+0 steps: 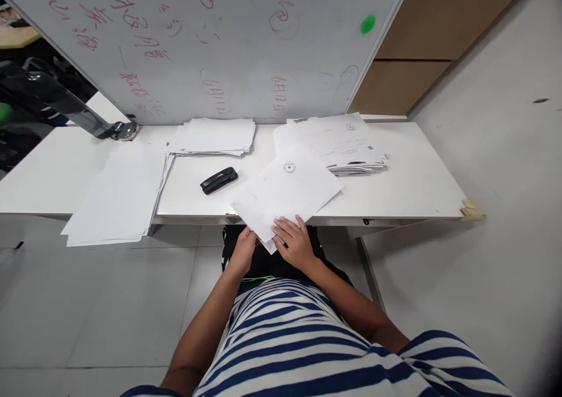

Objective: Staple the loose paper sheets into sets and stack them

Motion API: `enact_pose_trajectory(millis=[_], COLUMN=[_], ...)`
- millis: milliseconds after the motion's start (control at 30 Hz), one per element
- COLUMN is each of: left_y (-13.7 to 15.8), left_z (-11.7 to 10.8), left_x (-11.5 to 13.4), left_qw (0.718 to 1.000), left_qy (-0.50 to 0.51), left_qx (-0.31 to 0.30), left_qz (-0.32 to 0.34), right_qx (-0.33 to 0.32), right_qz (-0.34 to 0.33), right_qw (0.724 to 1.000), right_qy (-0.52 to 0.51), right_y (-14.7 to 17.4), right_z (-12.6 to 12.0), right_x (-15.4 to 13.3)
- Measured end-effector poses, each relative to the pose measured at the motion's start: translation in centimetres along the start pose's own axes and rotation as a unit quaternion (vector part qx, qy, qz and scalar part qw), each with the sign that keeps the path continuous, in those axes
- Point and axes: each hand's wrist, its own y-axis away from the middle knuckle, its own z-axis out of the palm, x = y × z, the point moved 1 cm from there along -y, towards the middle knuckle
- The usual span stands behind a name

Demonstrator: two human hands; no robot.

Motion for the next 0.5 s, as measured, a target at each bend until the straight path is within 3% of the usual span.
enact_pose_trajectory(millis=[133,333,500], left_y=[-0.7,-1.0,-1.9], left_z=[0.1,1.5,2.1], left_x=[-0.8,0.3,1.8], left_qw=[0.999,0.971,0.966], left_qy=[-0.022,-0.186,-0.227], left_qx=[-0.002,-0.033,-0.032], left_qz=[0.023,0.145,0.123], right_qx=[0.026,0.098,0.18], right_qz=[0.024,0.037,0.087], right_qw=[0.999,0.994,0.98], right_qy=[0.0,-0.025,0.021], right_y=[0.9,1.6,0.6], right_z=[0.7,-0.3,-3.2], right_x=[-0.6,-0.4,2.8])
